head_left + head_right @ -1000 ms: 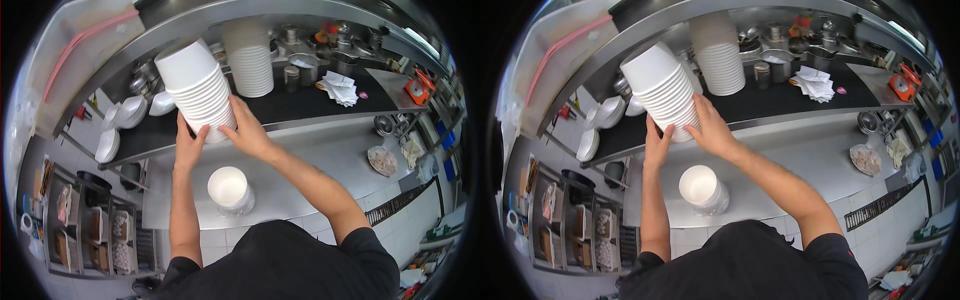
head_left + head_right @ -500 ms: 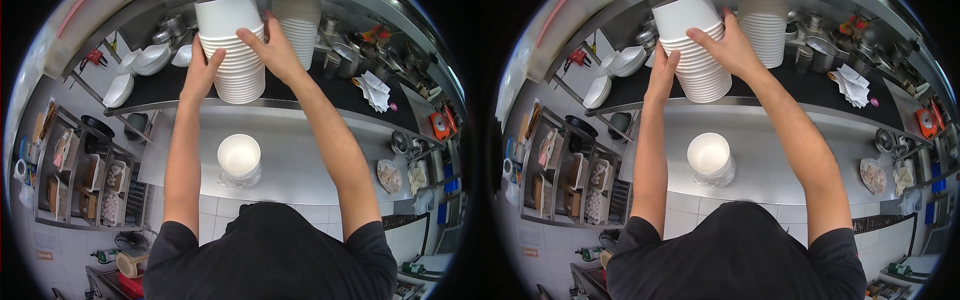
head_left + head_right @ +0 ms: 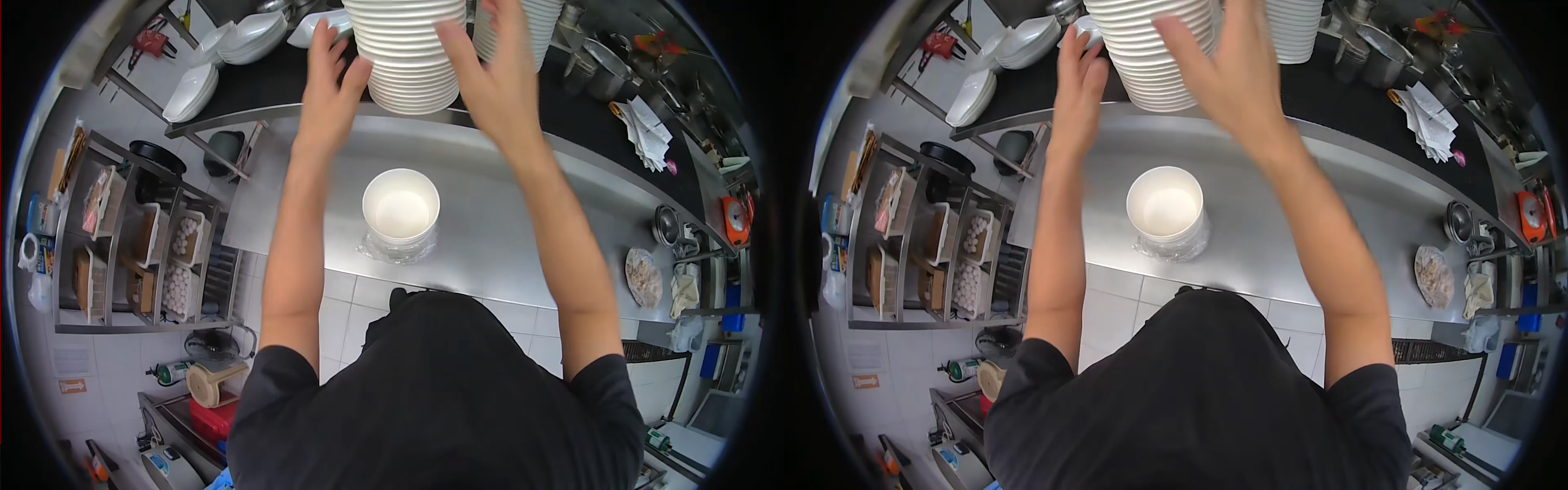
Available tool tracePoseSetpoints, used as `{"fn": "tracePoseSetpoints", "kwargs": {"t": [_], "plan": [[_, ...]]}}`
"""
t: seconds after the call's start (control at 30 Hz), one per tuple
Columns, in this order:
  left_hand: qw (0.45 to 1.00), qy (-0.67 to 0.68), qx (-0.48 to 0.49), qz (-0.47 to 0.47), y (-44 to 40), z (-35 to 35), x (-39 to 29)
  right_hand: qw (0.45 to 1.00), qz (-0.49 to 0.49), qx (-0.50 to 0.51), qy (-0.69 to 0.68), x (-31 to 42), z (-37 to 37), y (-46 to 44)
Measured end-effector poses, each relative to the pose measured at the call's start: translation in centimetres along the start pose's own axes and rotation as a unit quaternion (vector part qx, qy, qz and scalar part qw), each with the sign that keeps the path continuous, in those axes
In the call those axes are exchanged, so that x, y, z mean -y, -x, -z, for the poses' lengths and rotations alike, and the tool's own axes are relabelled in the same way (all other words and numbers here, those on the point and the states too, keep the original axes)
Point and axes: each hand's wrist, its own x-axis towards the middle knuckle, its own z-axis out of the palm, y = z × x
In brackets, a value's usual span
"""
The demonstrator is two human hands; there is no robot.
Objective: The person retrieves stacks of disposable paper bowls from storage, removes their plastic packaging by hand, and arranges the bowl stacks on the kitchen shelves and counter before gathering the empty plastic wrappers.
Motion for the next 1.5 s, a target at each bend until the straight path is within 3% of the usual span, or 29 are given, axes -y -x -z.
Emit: {"fn": "tracePoseSetpoints", "kwargs": {"t": [0.03, 0.07, 0.13, 0.2, 0.23, 0.27, 0.3, 0.33, 0.37, 0.43, 0.47, 0.53, 0.57, 0.6, 0.63, 0.7, 0.8, 0.93, 1.0, 1.1, 1.17, 1.23, 1.3, 1.33, 1.43, 1.5], "plan": [[1.000, -0.007, 0.012, 0.005, 2.5, 1.4, 0.1, 0.999, 0.047, 0.003, 0.026, 0.9, 1.1, 1.4], [0.999, -0.029, 0.020, 0.025, 5.6, 2.8, 0.7, 0.995, 0.006, 0.097, -0.011, 2.1, 2.2, 4.5], [0.987, 0.020, 0.001, 0.161, 13.0, 4.5, 4.2, 0.958, -0.042, 0.283, -0.024, 3.9, 2.6, 11.2], [0.924, -0.011, -0.081, 0.374, 21.6, 3.8, 9.2, 0.889, -0.029, 0.455, 0.046, 2.9, 0.5, 17.5], [0.868, -0.032, -0.061, 0.491, 26.9, 3.7, 13.5, 0.845, -0.007, 0.526, 0.100, 1.4, -0.4, 20.3], [0.825, -0.020, -0.008, 0.564, 30.0, 2.5, 13.9, 0.832, -0.033, 0.543, 0.104, 0.7, -0.9, 22.0], [0.812, 0.081, -0.005, 0.578, 33.3, 1.0, 15.1, 0.820, -0.060, 0.557, 0.116, 0.3, -1.0, 22.8], [0.755, 0.149, -0.015, 0.638, 34.6, -0.6, 15.0, 0.796, -0.089, 0.585, 0.132, 0.2, -0.9, 22.6], [0.758, 0.153, 0.003, 0.634, 34.6, -2.3, 13.2, 0.770, -0.122, 0.608, 0.151, 0.0, -0.3, 22.5], [0.796, 0.182, -0.020, 0.577, 38.0, -4.4, 16.3, 0.839, -0.138, 0.521, 0.079, -0.9, 2.4, 23.7], [0.733, 0.257, -0.027, 0.629, 36.4, -5.1, 16.5, 0.858, -0.158, 0.481, 0.085, -1.1, 3.5, 24.1], [0.796, 0.202, 0.008, 0.570, 34.4, -6.2, 13.9, 0.882, -0.197, 0.418, 0.091, -0.4, 6.8, 24.4], [0.806, 0.201, -0.031, 0.555, 34.4, -6.3, 14.9, 0.889, -0.215, 0.395, 0.084, 0.0, 8.2, 23.8], [0.832, 0.181, -0.052, 0.521, 33.1, -7.0, 13.3, 0.857, -0.298, 0.411, 0.083, 1.1, 10.5, 22.5], [0.826, 0.183, -0.080, 0.527, 32.5, -7.8, 13.9, 0.896, -0.300, 0.318, 0.077, 0.9, 12.0, 23.2], [0.823, 0.263, -0.044, 0.502, 30.1, -7.9, 12.2, 0.947, -0.290, 0.125, 0.056, 0.4, 14.2, 25.8], [0.756, 0.371, 0.017, 0.540, 24.1, -8.2, 7.0, 0.812, -0.566, 0.060, -0.130, 0.8, 21.1, 26.9], [0.689, 0.546, 0.130, 0.458, 16.4, -10.3, -5.0, 0.712, -0.585, -0.200, -0.332, 0.4, 24.4, 34.3], [0.666, 0.595, 0.214, 0.395, 14.6, -10.8, -7.8, 0.658, -0.568, -0.257, -0.422, 0.4, 23.7, 37.5], [0.892, 0.341, 0.223, 0.195, 12.3, -12.2, -13.8, 0.640, -0.522, -0.275, -0.492, 0.6, 21.6, 40.1], [0.971, 0.065, 0.230, -0.014, 9.7, -12.3, -18.3, 0.612, -0.547, -0.313, -0.478, 0.0, 20.4, 41.1], [0.972, -0.051, 0.188, -0.132, 7.3, -13.7, -22.9, 0.579, -0.544, -0.320, -0.516, -0.2, 19.9, 41.0], [0.978, -0.007, 0.156, -0.136, 6.1, -14.9, -24.3, 0.519, -0.574, -0.334, -0.538, 0.2, 19.5, 39.5], [0.973, -0.038, 0.163, -0.161, 5.4, -14.9, -24.9, 0.551, -0.546, -0.316, -0.545, 0.3, 19.3, 38.7], [0.949, -0.067, 0.144, -0.273, 3.3, -15.0, -26.8, 0.582, -0.524, -0.333, -0.525, 0.1, 18.2, 37.5], [0.932, -0.071, 0.170, -0.311, 2.5, -14.9, -27.5, 0.554, -0.512, -0.342, -0.560, -0.2, 17.6, 36.5]]}}
